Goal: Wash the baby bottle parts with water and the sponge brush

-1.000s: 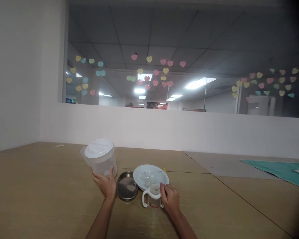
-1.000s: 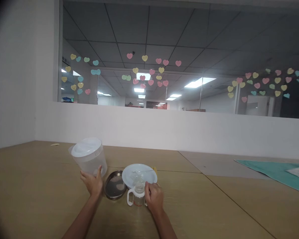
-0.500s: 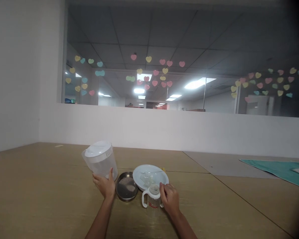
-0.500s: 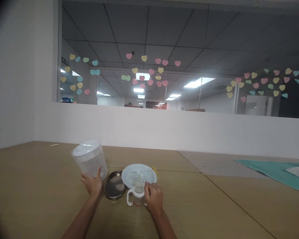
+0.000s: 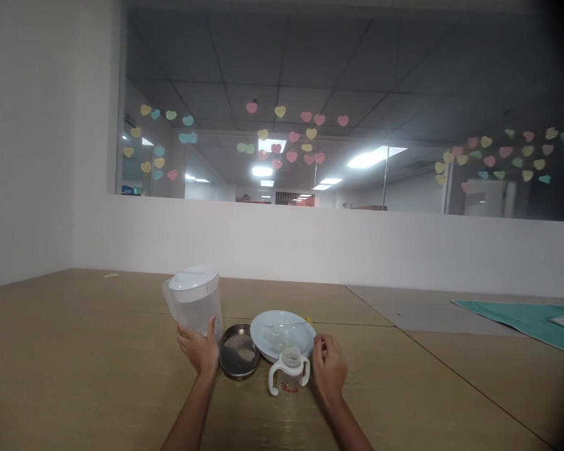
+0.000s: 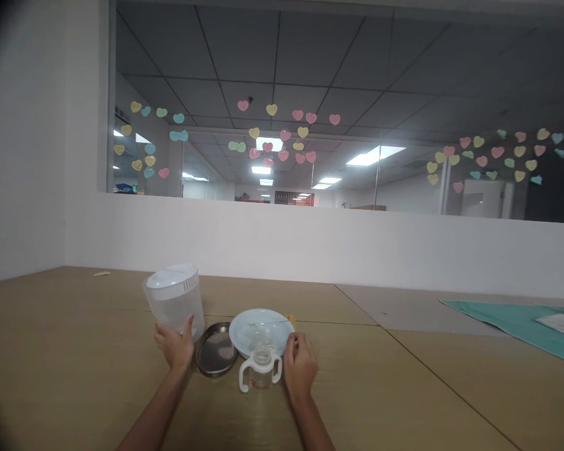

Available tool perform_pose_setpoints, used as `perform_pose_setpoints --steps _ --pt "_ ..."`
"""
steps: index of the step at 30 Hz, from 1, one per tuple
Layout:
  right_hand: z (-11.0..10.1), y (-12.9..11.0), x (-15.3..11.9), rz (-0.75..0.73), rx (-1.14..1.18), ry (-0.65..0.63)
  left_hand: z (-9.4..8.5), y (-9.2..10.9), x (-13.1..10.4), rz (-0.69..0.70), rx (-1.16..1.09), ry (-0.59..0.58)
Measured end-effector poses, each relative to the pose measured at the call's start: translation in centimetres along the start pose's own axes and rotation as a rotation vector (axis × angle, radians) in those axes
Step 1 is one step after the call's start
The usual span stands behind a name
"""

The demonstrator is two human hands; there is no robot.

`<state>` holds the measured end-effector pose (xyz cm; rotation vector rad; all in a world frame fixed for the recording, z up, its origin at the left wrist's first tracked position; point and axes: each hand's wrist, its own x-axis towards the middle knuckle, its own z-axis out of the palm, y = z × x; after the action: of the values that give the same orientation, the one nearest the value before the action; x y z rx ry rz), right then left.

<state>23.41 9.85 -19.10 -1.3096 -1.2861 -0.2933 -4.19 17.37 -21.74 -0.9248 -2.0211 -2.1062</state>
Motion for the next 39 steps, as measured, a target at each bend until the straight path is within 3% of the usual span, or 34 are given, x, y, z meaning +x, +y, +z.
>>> perform_pose_setpoints --steps 4,6,12,17,20,24,28,30,33,36,39 --pt "0.1 1.7 1.1 0.463 -0.104 -0.116 0.1 0.0 -0.1 -0.009 0.069 -0.025" --pt "0.3 2.4 1.4 0.554 -0.157 -0.213 0.2 0.0 -0.1 -0.008 0.079 -0.027" --pt "0.8 2.7 0.6 0.464 -0.255 -0.458 0.3 -0.3 -0.1 0.011 0.089 -0.017" --pt "0.9 2.5 0.2 0.360 -0.289 -0.550 0.2 -0.3 -0.3 0.058 0.127 -0.019" --pt "0.8 2.9 0.6 0.405 -0.306 -0.494 0.1 -0.2 -0.5 0.106 0.146 -0.022" --pt "0.9 3.5 1.1 0.510 -0.266 -0.316 0.0 -0.3 -0.8 0.151 0.143 -0.011" --pt "0.8 3.6 1.2 0.501 -0.147 -0.116 -0.7 0.6 -1.3 0.162 0.102 0.024" --pt "0.7 3.5 1.3 0.488 -0.113 -0.060 -1.2 1.6 -1.9 0.241 0.042 0.029" --pt "0.4 3.3 1.4 0.484 -0.091 -0.007 -2.0 3.5 -3.4 0.470 -0.145 -0.146" --pt "0.2 2.9 1.5 0.481 -0.069 0.024 -2.2 5.5 -4.9 0.675 -0.265 -0.537" --pt "0.1 2.4 1.4 0.463 -0.053 0.037 -1.7 7.0 -5.9 0.746 -0.226 -0.942"
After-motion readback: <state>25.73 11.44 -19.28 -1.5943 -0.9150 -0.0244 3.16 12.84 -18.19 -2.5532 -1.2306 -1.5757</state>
